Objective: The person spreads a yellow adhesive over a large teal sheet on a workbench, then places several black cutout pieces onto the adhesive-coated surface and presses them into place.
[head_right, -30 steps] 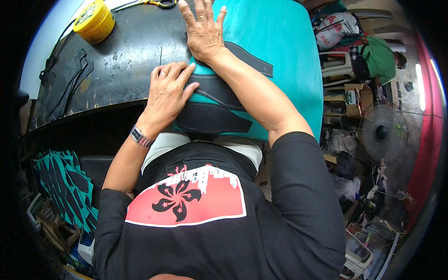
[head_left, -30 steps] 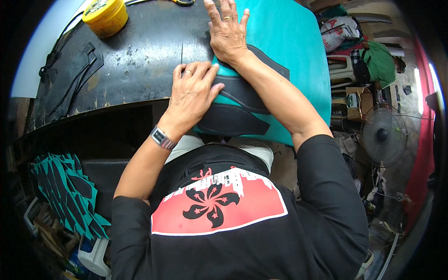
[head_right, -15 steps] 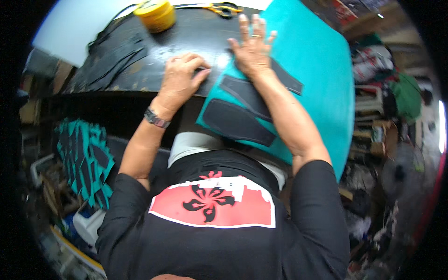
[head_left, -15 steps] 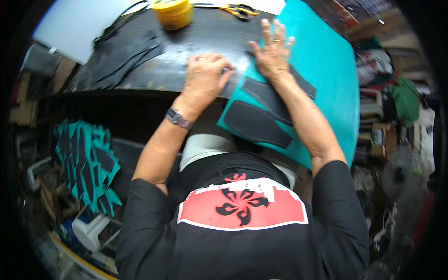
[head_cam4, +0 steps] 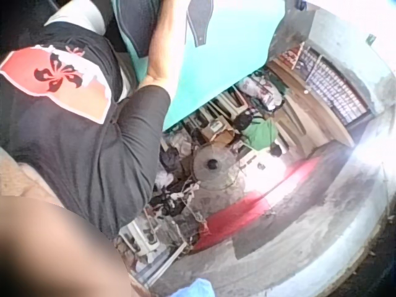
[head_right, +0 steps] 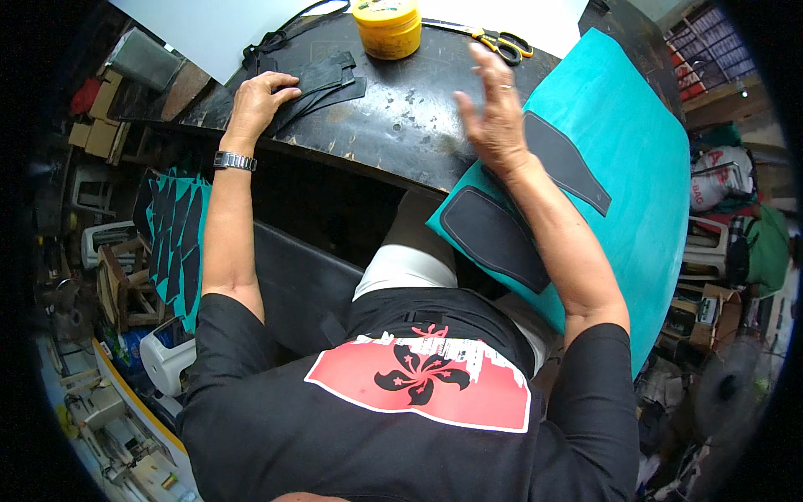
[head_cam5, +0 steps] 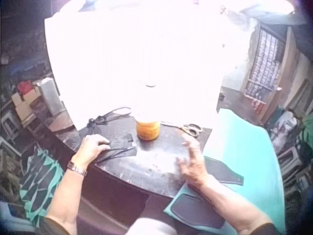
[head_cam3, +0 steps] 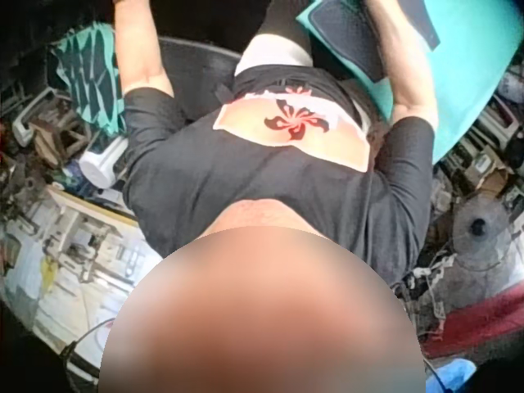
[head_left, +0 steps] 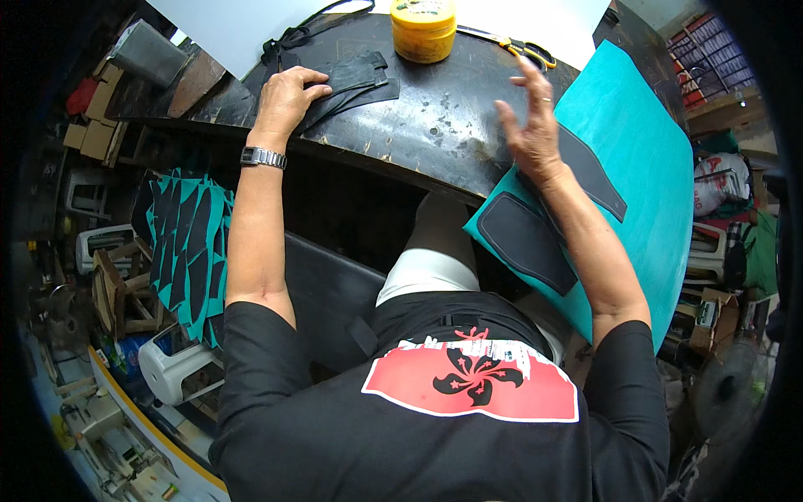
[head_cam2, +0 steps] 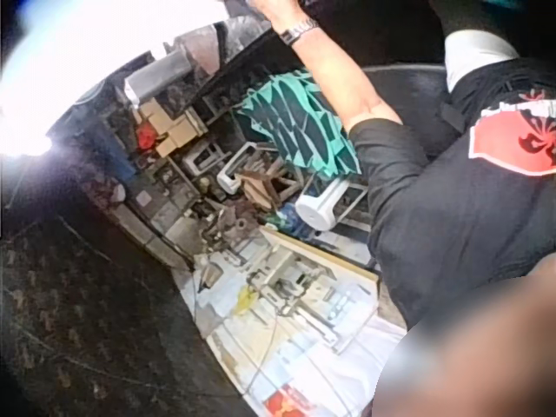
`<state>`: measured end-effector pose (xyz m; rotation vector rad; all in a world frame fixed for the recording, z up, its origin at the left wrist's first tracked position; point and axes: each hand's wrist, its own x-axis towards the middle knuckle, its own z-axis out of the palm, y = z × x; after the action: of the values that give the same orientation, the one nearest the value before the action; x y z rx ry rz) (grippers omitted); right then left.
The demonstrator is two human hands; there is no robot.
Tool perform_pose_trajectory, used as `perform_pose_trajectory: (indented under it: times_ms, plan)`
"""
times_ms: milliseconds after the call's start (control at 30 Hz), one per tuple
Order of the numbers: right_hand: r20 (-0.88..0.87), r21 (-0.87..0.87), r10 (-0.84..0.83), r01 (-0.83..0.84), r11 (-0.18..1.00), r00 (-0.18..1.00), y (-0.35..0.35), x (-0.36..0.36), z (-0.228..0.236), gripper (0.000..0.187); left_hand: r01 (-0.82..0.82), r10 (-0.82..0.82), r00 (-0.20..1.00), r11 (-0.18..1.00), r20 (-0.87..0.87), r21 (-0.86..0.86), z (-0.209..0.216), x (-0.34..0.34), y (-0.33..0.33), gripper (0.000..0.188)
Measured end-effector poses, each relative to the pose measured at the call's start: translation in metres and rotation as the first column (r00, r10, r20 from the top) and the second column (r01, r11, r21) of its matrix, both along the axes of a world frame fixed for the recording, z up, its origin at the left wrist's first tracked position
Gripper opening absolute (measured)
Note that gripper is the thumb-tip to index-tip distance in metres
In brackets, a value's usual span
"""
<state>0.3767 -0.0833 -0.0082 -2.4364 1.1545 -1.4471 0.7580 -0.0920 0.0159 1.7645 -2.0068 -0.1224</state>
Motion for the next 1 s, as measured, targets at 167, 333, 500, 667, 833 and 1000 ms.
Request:
perform_pose_trajectory:
  times_ms: [167, 333, 500, 667, 833, 1000]
  plan:
    - [0.106, 0.083, 0.294, -0.303, 0.949, 0.95, 0.008, 0.085, 0.011, 0.071, 0.03, -0.03, 1.0, 0.995, -0.004, -0.097, -0.002, 0.0, 0.002, 0.025]
    - [0.207, 0.17, 0.296, -0.332, 0.928, 0.932, -0.009, 0.143, 0.016, 0.072, -0.007, -0.004, 0.994, 0.995, -0.111, -0.103, -0.013, 0.002, 0.004, 0.022]
    - [0.349, 0.216, 0.22, -0.307, 0.927, 0.911, -0.025, 0.165, 0.007, 0.074, -0.068, 0.038, 0.904, 0.996, -0.426, -0.057, -0.026, 0.019, -0.006, 0.022]
    - [0.211, 0.27, 0.262, -0.314, 0.91, 0.942, -0.026, 0.175, 0.001, 0.078, -0.01, 0.047, 0.357, 0.999, -0.933, 0.046, -0.04, 0.041, -0.018, 0.025]
    - [-0.044, 0.24, 0.184, -0.168, 0.956, 0.982, -0.026, 0.181, 0.0, 0.084, -0.058, -0.214, -0.283, 0.977, -0.935, -0.206, -0.041, 0.057, -0.02, 0.022]
    - [-0.077, 0.103, 0.027, -0.019, 0.995, 0.997, -0.025, 0.186, -0.001, 0.094, -0.145, -0.304, -0.575, 0.952, -0.76, -0.271, -0.032, 0.068, -0.012, 0.031]
